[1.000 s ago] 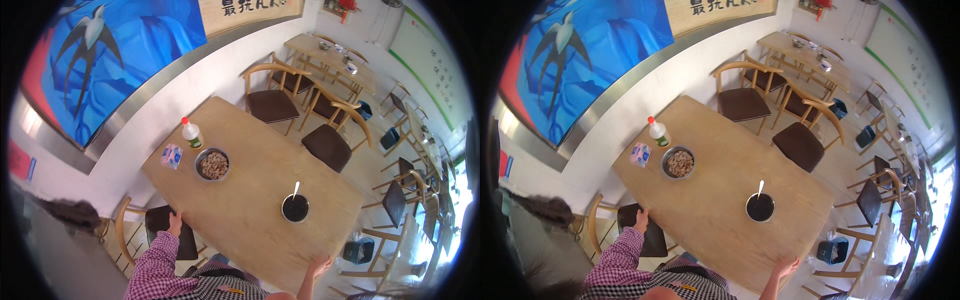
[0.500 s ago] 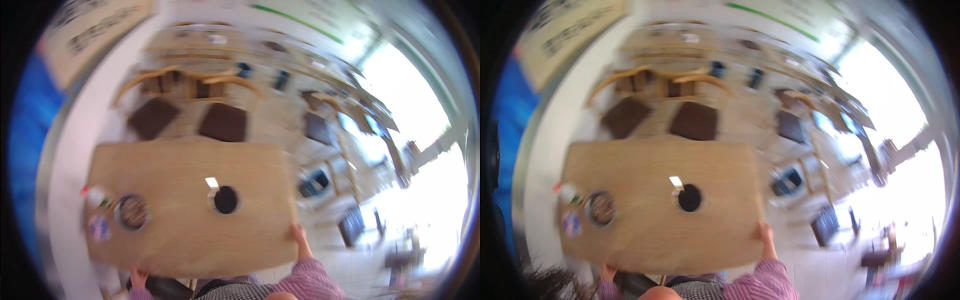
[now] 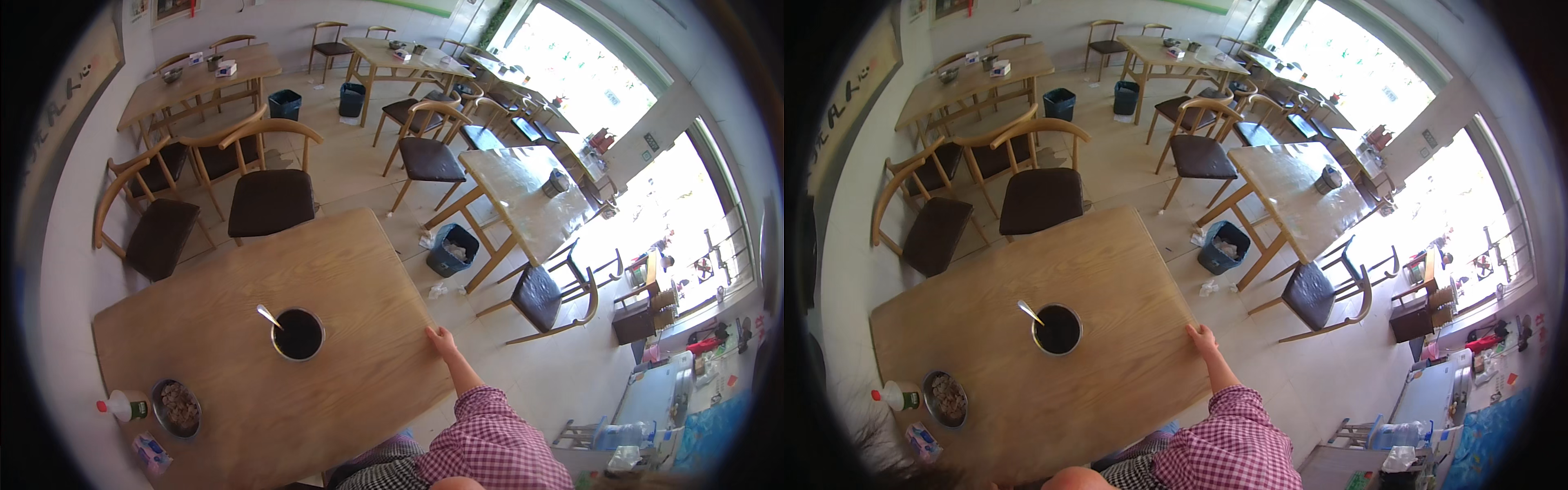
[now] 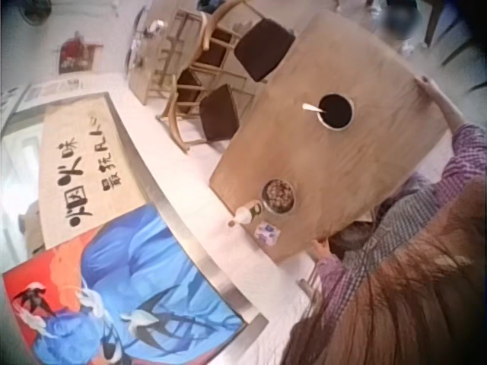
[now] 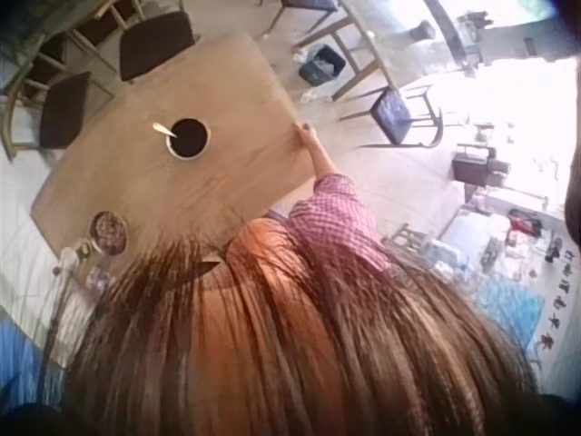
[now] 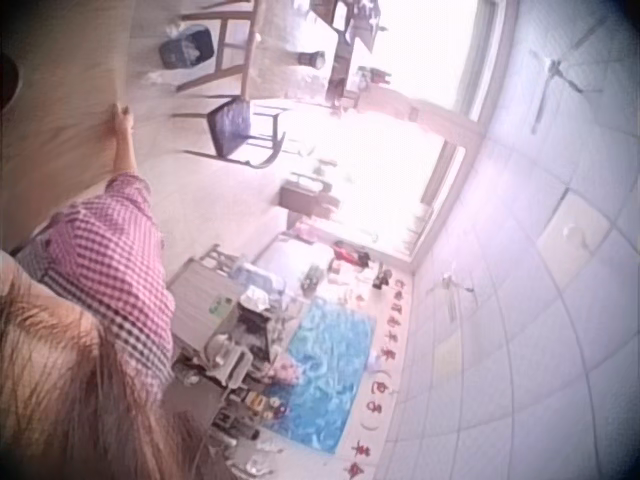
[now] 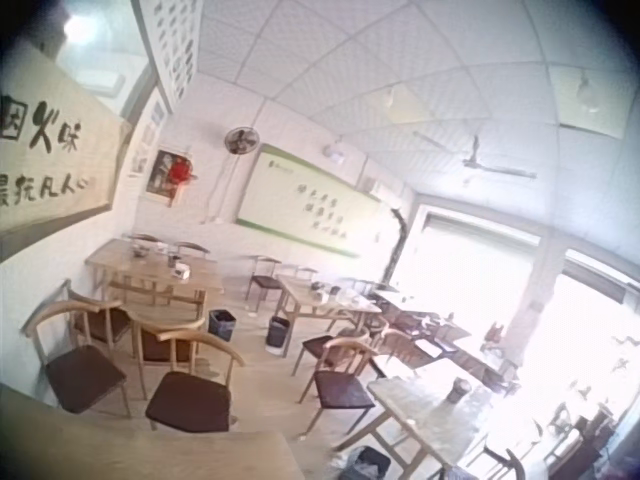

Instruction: The person wipes multiple dining tables with a tissue, moving around the restaurant to clean each surface. They handle a metal bowl, a cup, and a bottle, placing them on the tables while wiping.

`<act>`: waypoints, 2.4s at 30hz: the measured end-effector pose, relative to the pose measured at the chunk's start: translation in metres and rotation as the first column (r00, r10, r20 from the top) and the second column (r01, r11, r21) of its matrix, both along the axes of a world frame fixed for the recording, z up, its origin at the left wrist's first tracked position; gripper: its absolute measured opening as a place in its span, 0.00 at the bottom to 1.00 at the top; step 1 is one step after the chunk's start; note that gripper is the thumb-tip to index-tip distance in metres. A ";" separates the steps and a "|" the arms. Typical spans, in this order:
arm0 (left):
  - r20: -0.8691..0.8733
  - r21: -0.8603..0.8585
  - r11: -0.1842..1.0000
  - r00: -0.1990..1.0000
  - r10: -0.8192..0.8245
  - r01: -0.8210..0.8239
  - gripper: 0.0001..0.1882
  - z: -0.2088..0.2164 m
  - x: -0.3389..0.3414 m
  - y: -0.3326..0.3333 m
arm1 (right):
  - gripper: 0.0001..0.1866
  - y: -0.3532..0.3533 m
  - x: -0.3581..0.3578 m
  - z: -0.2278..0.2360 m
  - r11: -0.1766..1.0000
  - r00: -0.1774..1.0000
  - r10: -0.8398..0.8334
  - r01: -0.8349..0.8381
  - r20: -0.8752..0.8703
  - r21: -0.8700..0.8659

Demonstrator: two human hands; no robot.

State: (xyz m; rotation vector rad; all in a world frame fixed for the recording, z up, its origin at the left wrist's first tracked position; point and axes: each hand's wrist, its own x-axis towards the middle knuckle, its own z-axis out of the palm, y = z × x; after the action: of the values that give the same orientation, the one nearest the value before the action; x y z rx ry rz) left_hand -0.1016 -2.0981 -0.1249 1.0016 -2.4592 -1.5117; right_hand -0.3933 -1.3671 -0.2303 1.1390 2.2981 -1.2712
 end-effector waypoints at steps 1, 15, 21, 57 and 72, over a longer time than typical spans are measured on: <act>-0.022 -0.044 0.998 0.999 -0.042 0.041 0.18 0.005 0.001 0.002 | 0.38 0.000 -0.001 -0.001 1.000 1.000 -0.008 0.008 -0.011 0.022; 0.398 -0.481 0.796 0.900 -0.175 0.367 0.24 0.013 0.018 -0.001 | 0.42 -0.004 -0.034 -0.003 0.989 0.999 0.007 -0.002 -0.039 0.148; 0.014 0.842 0.461 0.865 0.501 -0.280 0.25 -0.081 0.023 -0.026 | 0.34 -0.011 -0.049 0.003 0.971 0.994 0.017 0.009 -0.104 0.239; 0.289 0.629 0.370 0.647 0.705 -0.684 0.24 -0.059 0.000 0.000 | 0.37 0.030 -0.091 -0.020 0.974 0.968 0.141 -0.173 -0.210 -0.144; 0.022 0.561 0.793 0.962 0.273 -0.238 0.27 -0.114 0.041 -0.029 | 0.19 0.004 -0.083 -0.021 0.992 0.966 0.118 -0.124 -0.232 -0.014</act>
State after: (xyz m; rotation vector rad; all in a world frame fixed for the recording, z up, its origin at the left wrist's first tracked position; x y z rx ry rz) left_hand -0.0606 -2.1267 -0.2388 1.2791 -1.7533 -2.1710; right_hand -0.4761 -1.3636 -0.2514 0.8656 2.4618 -1.4512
